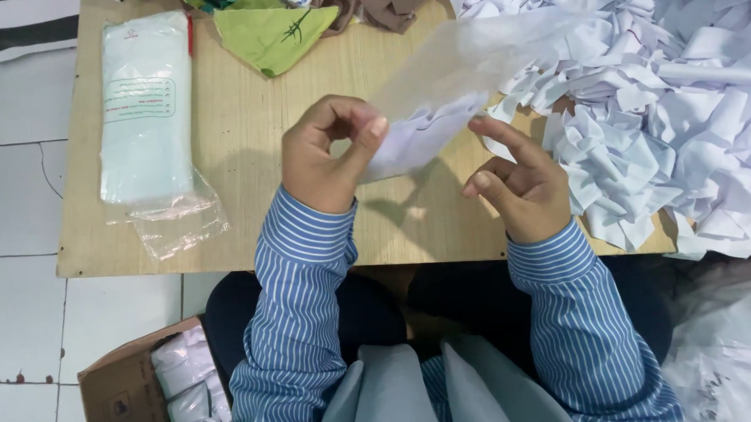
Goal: Folding fabric pieces and placing them into plastic bags for packaging.
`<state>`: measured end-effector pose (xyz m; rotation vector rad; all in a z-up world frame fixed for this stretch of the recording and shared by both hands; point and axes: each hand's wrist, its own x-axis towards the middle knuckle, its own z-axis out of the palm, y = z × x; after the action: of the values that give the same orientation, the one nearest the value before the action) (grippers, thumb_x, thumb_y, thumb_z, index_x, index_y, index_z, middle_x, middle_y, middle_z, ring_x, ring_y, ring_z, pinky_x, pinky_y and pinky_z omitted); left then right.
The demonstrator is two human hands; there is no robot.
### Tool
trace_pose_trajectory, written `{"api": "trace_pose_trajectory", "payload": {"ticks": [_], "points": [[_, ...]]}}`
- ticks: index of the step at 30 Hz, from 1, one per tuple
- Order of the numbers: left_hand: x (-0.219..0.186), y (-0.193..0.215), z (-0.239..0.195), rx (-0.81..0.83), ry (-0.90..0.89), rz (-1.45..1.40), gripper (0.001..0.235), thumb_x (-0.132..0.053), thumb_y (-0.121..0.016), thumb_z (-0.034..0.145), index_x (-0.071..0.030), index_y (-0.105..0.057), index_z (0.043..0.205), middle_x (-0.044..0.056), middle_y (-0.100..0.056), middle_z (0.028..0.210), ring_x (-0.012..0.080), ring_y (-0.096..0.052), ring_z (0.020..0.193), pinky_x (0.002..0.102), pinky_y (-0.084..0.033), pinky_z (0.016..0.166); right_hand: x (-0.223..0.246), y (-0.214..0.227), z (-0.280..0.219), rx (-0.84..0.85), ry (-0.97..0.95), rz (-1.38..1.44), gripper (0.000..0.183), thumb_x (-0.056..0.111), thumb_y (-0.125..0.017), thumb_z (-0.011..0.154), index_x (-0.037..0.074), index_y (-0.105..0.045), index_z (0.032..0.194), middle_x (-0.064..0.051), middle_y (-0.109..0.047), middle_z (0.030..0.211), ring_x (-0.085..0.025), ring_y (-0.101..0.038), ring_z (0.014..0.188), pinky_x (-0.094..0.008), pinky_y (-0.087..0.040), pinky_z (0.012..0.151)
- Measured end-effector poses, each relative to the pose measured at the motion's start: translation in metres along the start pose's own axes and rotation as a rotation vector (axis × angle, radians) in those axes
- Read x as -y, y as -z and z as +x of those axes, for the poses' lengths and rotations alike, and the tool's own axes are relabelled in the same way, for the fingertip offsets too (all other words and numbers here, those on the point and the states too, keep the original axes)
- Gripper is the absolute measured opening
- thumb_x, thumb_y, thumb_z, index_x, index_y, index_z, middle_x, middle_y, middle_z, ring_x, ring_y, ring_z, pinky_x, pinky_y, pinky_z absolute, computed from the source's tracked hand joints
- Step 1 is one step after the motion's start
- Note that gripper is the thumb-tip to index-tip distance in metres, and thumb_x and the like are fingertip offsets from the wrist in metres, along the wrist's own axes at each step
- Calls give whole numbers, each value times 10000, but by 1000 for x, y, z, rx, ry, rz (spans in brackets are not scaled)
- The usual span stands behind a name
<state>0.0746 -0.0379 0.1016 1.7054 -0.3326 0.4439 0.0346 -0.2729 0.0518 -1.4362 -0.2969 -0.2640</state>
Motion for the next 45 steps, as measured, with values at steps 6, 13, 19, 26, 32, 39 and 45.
{"api": "trace_pose_trajectory", "payload": {"ticks": [6,13,19,26,32,39,45], "points": [[-5,-20,-22,171,110,-192,179,-251,-813,905,-97,-722,907,31,-665,775,109,-640,740,311,-569,772,4,13,1,-59,167,-19,596,-93,-634,974,-53,-390,1516,-316,-533,1400,-304,-705,760,-368,-636,642],[-17,-26,-34,213,26,-207,159,-184,-835,873,-68,-726,872,65,-654,756,150,-630,725,335,-553,755,-28,30,-4,-133,125,82,318,-116,-676,947,-88,-482,1197,-272,-613,1035,-356,-710,625,-403,-638,546],[-15,-11,-33,1,-215,14,147,-27,-827,861,-40,-696,926,124,-668,872,256,-664,792,399,-567,775,-1,25,4,-66,363,-56,284,113,-730,885,-163,-667,907,-343,-646,921,-343,-696,693,-411,-599,605],[6,8,-38,-19,-224,38,107,94,-755,873,1,-765,925,193,-743,954,290,-729,803,352,-585,704,15,10,5,-5,414,-26,243,25,-753,862,-202,-682,913,-352,-657,885,-354,-697,757,-408,-593,744],[4,14,-45,13,-177,-134,132,143,-720,861,65,-749,963,266,-751,974,217,-693,649,304,-569,526,22,3,0,21,351,-126,206,62,-797,852,-120,-715,901,-323,-716,1002,-337,-733,860,-396,-591,822],[-5,16,-45,-42,-264,-67,160,167,-692,883,61,-763,981,258,-755,1028,339,-769,890,388,-637,758,17,-2,1,93,349,-53,87,-63,-780,836,-127,-735,874,-359,-701,1087,-367,-740,974,-419,-585,891],[32,39,-83,112,-258,107,186,108,-771,823,-11,-782,966,192,-785,1015,349,-771,887,455,-651,748,28,3,-1,391,223,-240,40,-57,-730,854,-69,-743,890,-277,-751,976,-443,-747,911,-522,-590,835]]}}
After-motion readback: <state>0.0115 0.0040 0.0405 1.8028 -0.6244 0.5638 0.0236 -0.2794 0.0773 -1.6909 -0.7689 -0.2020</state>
